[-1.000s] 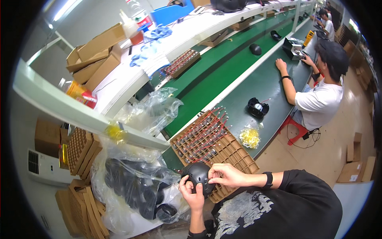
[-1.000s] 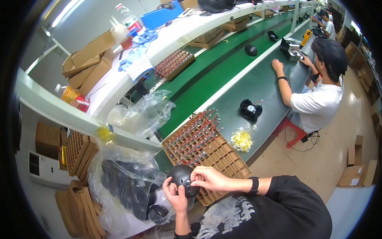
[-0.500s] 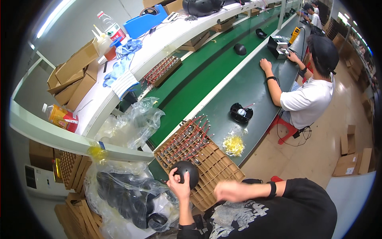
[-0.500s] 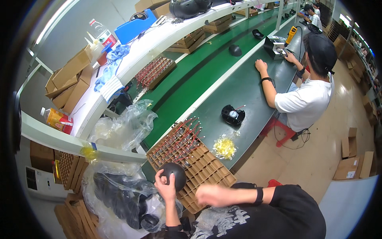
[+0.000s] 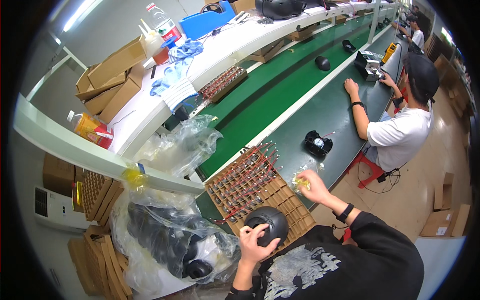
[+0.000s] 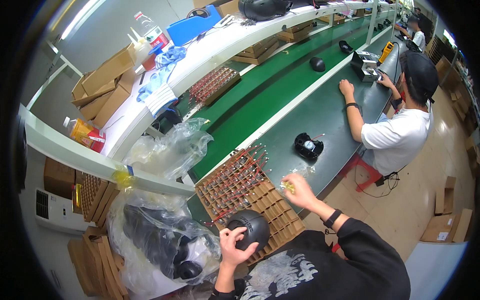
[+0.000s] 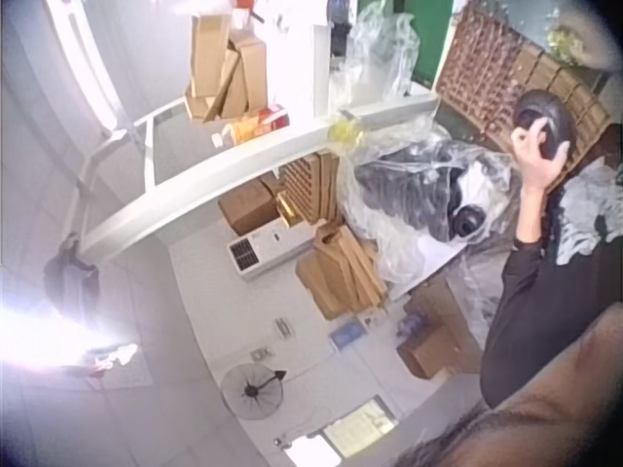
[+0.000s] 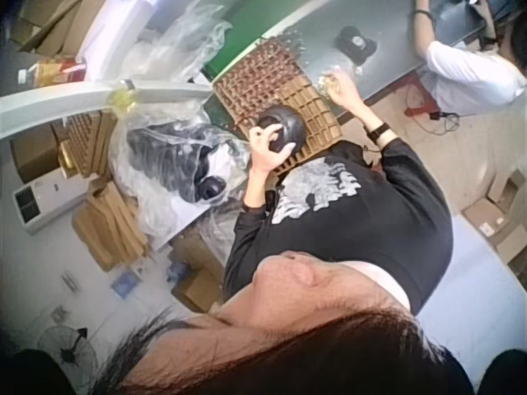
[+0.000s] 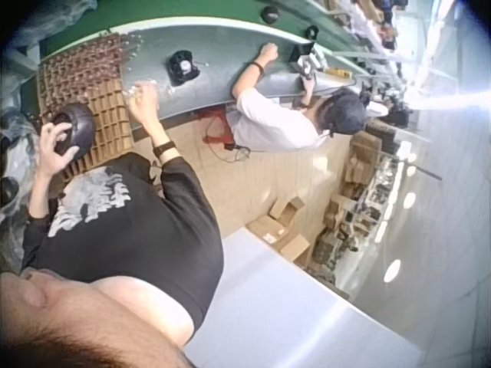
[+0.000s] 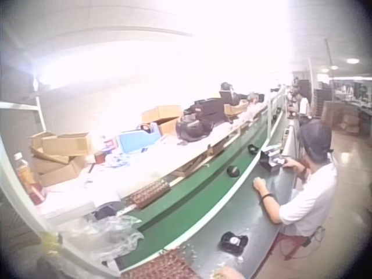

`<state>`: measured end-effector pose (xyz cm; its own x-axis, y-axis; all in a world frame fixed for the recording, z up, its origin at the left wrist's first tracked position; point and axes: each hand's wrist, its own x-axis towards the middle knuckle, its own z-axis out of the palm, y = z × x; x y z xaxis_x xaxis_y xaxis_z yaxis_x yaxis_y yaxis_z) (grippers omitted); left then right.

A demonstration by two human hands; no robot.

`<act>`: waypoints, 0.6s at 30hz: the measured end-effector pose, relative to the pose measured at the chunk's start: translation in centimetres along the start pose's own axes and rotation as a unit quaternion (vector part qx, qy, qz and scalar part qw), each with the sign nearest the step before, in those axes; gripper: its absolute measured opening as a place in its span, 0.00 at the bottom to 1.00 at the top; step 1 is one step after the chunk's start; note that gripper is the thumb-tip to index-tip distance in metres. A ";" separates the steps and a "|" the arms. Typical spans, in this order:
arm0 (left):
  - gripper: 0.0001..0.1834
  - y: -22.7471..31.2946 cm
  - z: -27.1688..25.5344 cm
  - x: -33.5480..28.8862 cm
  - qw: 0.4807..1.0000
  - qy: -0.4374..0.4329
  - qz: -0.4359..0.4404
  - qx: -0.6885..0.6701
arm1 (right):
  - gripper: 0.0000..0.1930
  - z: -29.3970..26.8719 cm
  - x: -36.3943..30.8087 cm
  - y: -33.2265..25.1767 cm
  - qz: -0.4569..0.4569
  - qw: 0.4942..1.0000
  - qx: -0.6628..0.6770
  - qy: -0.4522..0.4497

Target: Assembles small black electronic fans into plastic housings on a factory conveyor belt.

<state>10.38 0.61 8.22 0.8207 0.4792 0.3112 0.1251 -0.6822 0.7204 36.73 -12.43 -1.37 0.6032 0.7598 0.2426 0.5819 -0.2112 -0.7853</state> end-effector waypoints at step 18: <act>0.39 0.7 -1.7 -2.6 0.799 0.077 -0.123 -0.584 | 0.12 2.9 0.6 -12.7 0.079 0.855 0.420 -0.295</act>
<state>7.36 -0.14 8.94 0.7622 0.6425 0.0788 -0.4070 0.3811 0.8301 28.17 -7.51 7.13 0.1148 0.9926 -0.0392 -0.2275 -0.0121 -0.9737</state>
